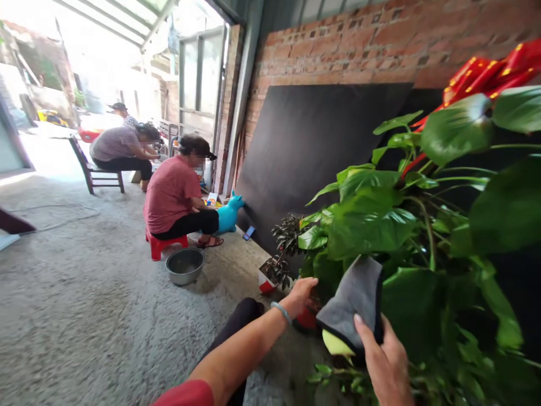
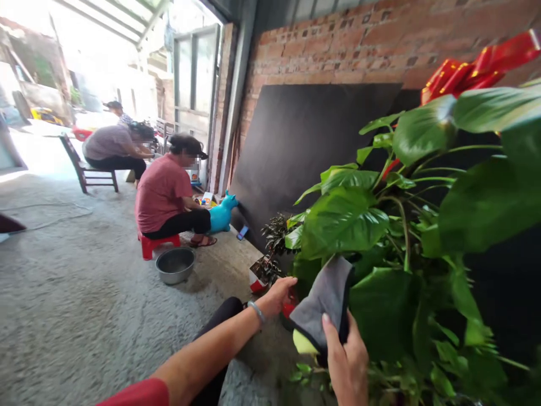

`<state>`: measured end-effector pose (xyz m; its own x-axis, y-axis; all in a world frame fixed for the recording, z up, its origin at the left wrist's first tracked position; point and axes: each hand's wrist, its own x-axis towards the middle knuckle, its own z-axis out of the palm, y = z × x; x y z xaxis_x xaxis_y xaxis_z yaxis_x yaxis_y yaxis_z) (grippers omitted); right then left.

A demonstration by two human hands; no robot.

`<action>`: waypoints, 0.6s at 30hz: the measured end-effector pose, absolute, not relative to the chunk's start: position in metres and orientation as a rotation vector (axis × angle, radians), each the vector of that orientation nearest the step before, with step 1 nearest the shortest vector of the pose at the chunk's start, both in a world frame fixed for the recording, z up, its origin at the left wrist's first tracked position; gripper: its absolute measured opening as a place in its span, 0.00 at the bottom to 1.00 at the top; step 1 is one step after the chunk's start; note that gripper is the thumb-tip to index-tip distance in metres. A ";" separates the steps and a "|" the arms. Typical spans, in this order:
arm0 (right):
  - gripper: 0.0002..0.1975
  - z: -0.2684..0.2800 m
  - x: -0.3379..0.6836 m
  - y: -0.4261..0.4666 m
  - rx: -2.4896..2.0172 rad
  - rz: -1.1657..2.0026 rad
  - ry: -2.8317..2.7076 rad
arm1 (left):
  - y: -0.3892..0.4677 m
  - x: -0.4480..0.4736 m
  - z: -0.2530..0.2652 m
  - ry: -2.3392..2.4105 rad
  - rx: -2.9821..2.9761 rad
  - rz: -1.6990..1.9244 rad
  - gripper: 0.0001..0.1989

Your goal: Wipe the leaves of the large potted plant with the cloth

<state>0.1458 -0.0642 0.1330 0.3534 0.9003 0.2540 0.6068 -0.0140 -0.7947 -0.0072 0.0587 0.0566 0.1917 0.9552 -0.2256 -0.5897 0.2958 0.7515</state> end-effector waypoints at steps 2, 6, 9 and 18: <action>0.35 0.115 0.137 -0.056 -1.745 0.472 -1.375 | 0.059 -0.013 0.058 0.779 0.587 1.143 0.10; 0.27 0.046 0.136 -0.082 -1.755 0.709 -1.389 | 0.065 -0.034 0.056 0.792 0.641 1.124 0.09; 0.28 0.032 0.148 -0.113 -1.789 0.685 -1.299 | 0.069 -0.040 0.053 0.811 0.649 1.107 0.09; 0.38 0.149 0.132 -0.062 -1.705 0.281 -1.321 | 0.054 -0.014 0.064 0.879 0.566 1.136 0.10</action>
<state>0.1324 -0.0615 0.1488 0.3952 0.8529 0.3412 0.6407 0.0103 -0.7677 -0.0137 0.0536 0.0643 0.1582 0.9386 -0.3065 -0.5323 0.3425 0.7742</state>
